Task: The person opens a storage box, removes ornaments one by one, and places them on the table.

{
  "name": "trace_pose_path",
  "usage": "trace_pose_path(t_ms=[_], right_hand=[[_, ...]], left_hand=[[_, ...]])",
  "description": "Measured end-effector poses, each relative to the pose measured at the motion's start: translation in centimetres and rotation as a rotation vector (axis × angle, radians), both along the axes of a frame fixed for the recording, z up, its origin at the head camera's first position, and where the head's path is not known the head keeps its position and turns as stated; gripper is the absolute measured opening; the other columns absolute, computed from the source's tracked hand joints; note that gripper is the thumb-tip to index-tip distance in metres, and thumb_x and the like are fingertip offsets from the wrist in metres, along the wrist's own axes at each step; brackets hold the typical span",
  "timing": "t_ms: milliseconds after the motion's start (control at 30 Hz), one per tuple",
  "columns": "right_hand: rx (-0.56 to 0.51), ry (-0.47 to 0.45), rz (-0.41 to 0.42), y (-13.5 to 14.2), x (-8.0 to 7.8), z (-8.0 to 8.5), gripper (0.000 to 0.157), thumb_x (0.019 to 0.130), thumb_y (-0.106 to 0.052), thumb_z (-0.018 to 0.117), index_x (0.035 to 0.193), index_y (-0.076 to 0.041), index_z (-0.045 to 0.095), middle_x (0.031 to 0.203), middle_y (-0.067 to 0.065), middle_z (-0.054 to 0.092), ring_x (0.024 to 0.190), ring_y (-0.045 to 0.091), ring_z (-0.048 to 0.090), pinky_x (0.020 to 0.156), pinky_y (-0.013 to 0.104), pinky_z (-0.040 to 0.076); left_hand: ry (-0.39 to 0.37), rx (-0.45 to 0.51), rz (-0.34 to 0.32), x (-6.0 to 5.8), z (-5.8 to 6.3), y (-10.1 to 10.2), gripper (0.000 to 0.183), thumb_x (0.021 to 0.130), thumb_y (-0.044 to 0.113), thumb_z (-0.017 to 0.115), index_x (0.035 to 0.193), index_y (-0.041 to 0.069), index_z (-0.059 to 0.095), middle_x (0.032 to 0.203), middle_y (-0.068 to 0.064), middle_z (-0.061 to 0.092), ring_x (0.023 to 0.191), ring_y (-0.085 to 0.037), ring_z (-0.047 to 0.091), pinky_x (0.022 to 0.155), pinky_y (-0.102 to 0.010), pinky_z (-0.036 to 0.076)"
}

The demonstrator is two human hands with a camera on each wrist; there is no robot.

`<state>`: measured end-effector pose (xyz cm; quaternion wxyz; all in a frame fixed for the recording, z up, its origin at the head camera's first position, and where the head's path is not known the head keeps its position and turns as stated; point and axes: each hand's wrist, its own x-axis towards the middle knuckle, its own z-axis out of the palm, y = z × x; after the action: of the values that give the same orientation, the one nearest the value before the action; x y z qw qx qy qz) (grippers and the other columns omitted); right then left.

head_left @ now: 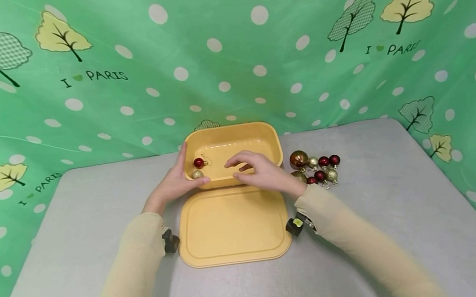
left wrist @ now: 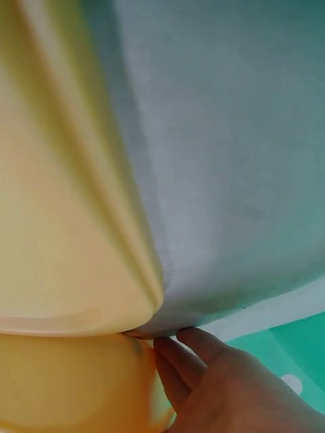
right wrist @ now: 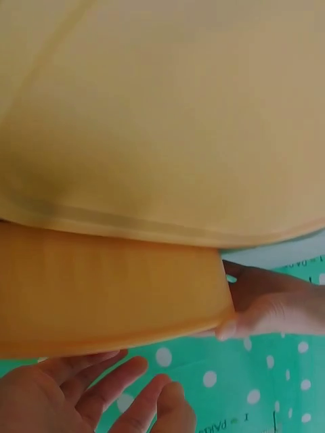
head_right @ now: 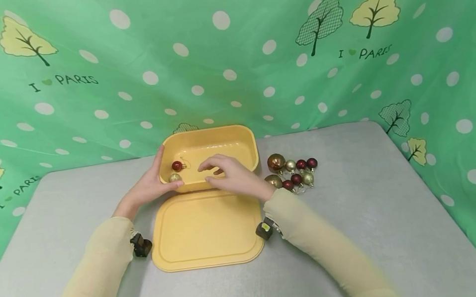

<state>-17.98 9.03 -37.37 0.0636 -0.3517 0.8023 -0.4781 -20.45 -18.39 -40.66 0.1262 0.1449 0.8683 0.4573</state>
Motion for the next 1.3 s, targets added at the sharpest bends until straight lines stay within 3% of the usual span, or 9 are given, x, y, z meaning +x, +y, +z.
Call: trace_pose_path(t_ms=[133, 267, 500, 700, 1000, 1300], right_hand=[[0.009, -0.028, 0.008, -1.2, -0.5, -0.1, 0.026, 0.093, -0.004, 0.06, 0.119, 0.001, 0.062, 0.118, 0.01, 0.061, 0.114, 0.03, 0.055, 0.094, 0.037, 0.048], [0.013, -0.058, 0.015, -2.4, -1.1, -0.1, 0.026, 0.092, -0.002, 0.06, 0.118, 0.001, 0.062, 0.117, 0.01, 0.062, 0.113, 0.027, 0.055, 0.093, 0.039, 0.048], [0.048, -0.127, 0.048, -4.7, -2.8, -0.3, 0.027, 0.092, -0.003, 0.06, 0.117, 0.006, 0.061, 0.117, 0.02, 0.061, 0.109, 0.028, 0.057, 0.094, 0.038, 0.048], [0.111, -0.202, 0.049, -5.5, -4.0, -0.8, 0.029, 0.09, -0.001, 0.06, 0.118, 0.005, 0.062, 0.115, 0.019, 0.062, 0.103, 0.025, 0.061, 0.09, 0.026, 0.048], [0.126, -0.26, 0.134, -6.5, -5.2, -1.5, 0.032, 0.09, 0.004, 0.062, 0.121, 0.009, 0.059, 0.124, 0.02, 0.06, 0.112, 0.03, 0.058, 0.093, 0.023, 0.047], [0.166, -0.305, 0.169, -7.0, -5.8, -2.0, 0.038, 0.092, 0.006, 0.057, 0.129, 0.01, 0.054, 0.131, 0.02, 0.055, 0.118, 0.029, 0.055, 0.095, 0.022, 0.045]], left_hand=[[0.015, 0.008, 0.023, -0.1, -0.1, -0.1, 0.122, 0.078, 0.033, 0.082, 0.155, 0.02, -0.012, 0.153, -0.029, 0.02, 0.135, -0.045, 0.031, 0.111, -0.055, 0.021], [0.01, 0.036, 0.033, 0.0, 0.0, 0.0, 0.122, 0.076, 0.029, 0.083, 0.155, 0.019, -0.009, 0.151, -0.03, 0.024, 0.134, -0.044, 0.033, 0.111, -0.054, 0.022], [0.008, 0.072, 0.06, 0.2, -0.2, 0.1, 0.119, 0.076, 0.023, 0.084, 0.156, 0.016, -0.004, 0.151, -0.031, 0.023, 0.135, -0.042, 0.031, 0.112, -0.053, 0.022], [0.015, 0.1, 0.062, 0.1, -0.4, 0.1, 0.117, 0.076, 0.021, 0.084, 0.156, 0.016, -0.002, 0.152, -0.031, 0.02, 0.136, -0.042, 0.029, 0.112, -0.052, 0.021], [0.027, 0.083, 0.049, 0.1, -0.4, 0.2, 0.115, 0.078, 0.02, 0.082, 0.156, 0.016, -0.003, 0.153, -0.031, 0.015, 0.137, -0.043, 0.025, 0.112, -0.053, 0.02], [0.038, 0.055, 0.039, 0.0, -0.6, 0.2, 0.115, 0.079, 0.023, 0.082, 0.156, 0.016, -0.004, 0.152, -0.032, 0.017, 0.136, -0.044, 0.027, 0.111, -0.054, 0.021]])
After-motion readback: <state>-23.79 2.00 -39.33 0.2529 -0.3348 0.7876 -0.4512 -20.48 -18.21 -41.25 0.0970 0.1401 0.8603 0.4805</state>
